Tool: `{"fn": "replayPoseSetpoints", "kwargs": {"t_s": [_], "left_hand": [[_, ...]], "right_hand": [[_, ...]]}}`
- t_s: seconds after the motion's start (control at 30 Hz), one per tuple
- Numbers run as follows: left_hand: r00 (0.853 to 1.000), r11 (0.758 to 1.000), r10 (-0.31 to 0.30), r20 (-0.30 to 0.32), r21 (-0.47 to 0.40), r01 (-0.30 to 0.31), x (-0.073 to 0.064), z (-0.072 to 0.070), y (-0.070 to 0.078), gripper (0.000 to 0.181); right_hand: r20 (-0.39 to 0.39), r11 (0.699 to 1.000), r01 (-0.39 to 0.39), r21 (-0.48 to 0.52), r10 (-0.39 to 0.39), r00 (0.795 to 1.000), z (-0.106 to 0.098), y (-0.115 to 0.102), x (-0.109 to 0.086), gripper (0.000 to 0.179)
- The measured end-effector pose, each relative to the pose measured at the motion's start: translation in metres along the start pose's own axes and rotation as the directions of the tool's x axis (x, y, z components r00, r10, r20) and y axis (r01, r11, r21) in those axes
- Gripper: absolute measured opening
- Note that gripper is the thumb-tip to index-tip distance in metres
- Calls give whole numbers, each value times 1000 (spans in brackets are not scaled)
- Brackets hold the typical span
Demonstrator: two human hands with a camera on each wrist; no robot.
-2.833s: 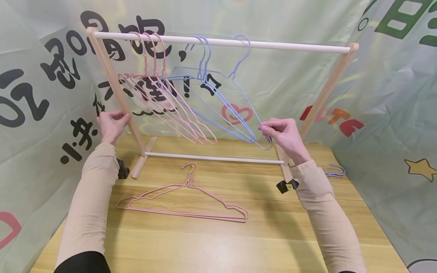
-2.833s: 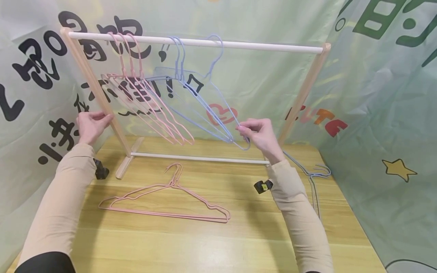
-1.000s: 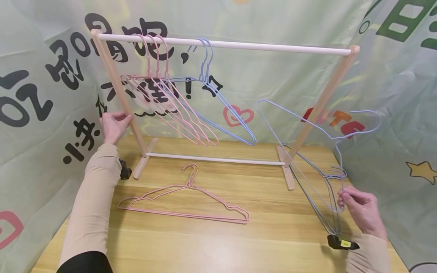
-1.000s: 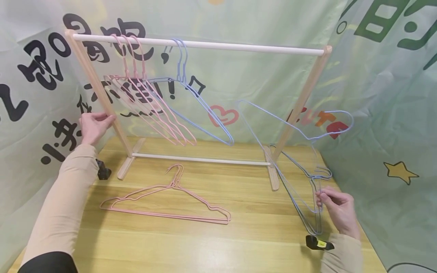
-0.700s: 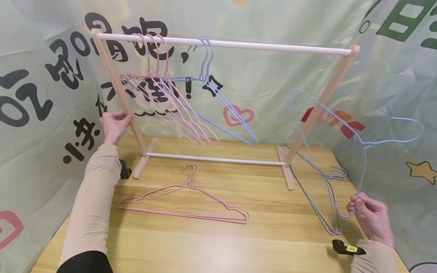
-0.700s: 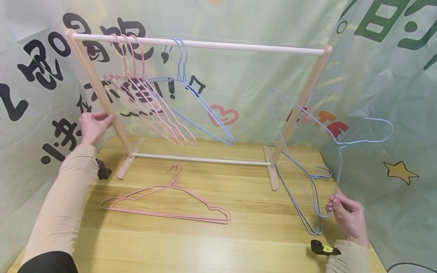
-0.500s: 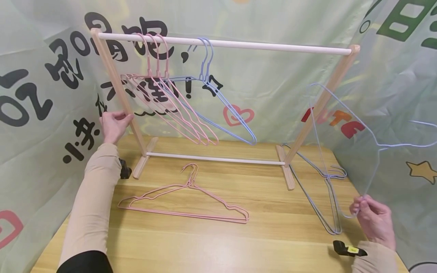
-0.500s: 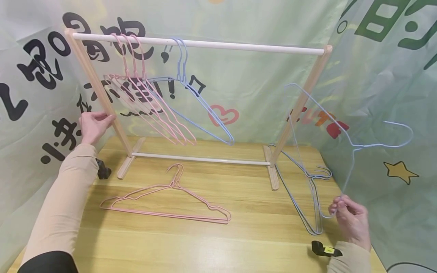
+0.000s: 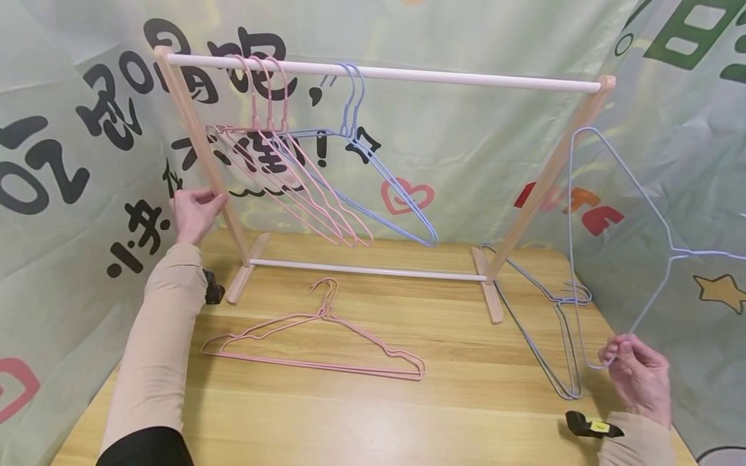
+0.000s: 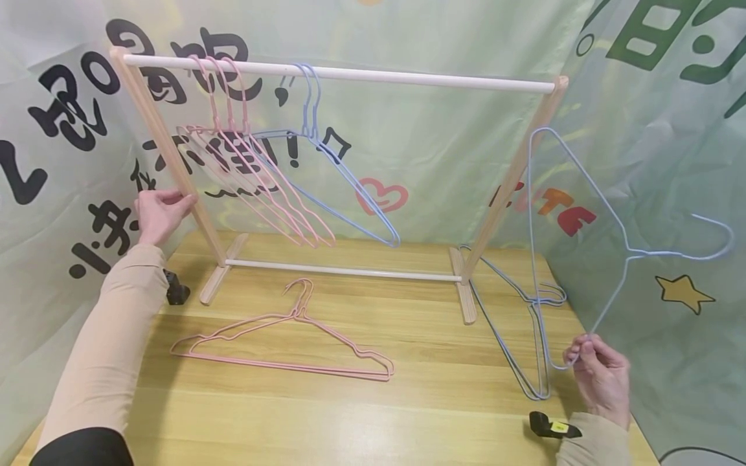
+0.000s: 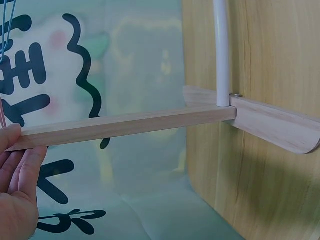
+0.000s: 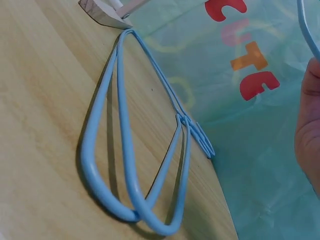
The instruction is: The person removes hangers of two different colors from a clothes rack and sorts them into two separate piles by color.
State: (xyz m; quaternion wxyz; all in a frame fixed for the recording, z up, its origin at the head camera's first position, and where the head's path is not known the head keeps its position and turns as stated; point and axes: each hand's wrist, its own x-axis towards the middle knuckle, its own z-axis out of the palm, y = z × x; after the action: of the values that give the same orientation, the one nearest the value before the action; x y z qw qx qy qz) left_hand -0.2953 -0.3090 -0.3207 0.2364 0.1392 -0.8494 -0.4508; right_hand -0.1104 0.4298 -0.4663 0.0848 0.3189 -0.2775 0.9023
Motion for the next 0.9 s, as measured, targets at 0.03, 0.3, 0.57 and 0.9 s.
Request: {"fn": "replayPoseSetpoints", "kwargs": {"t_s": [0.03,0.3,0.57,0.9], "left_hand": [[1000,1000,1,-3,3,-1,0,0,0,40],[1000,1000,1,-1,31,-1,0,1,0,40],[1000,999,-5,-3,32,5,0,1,2,39],[1000,1000,-4,0,16,4,0,1,2,39]], "right_hand": [[-10,1000,6,-3,-6,1000,0,1,0,38],[-153,1000,30,-11,-31,988,3,5,0,40],[-357,992,-78,-101,38,934,3,5,-1,36],[-499,918,-351,-185,220,838,-3,-1,-7,34]]}}
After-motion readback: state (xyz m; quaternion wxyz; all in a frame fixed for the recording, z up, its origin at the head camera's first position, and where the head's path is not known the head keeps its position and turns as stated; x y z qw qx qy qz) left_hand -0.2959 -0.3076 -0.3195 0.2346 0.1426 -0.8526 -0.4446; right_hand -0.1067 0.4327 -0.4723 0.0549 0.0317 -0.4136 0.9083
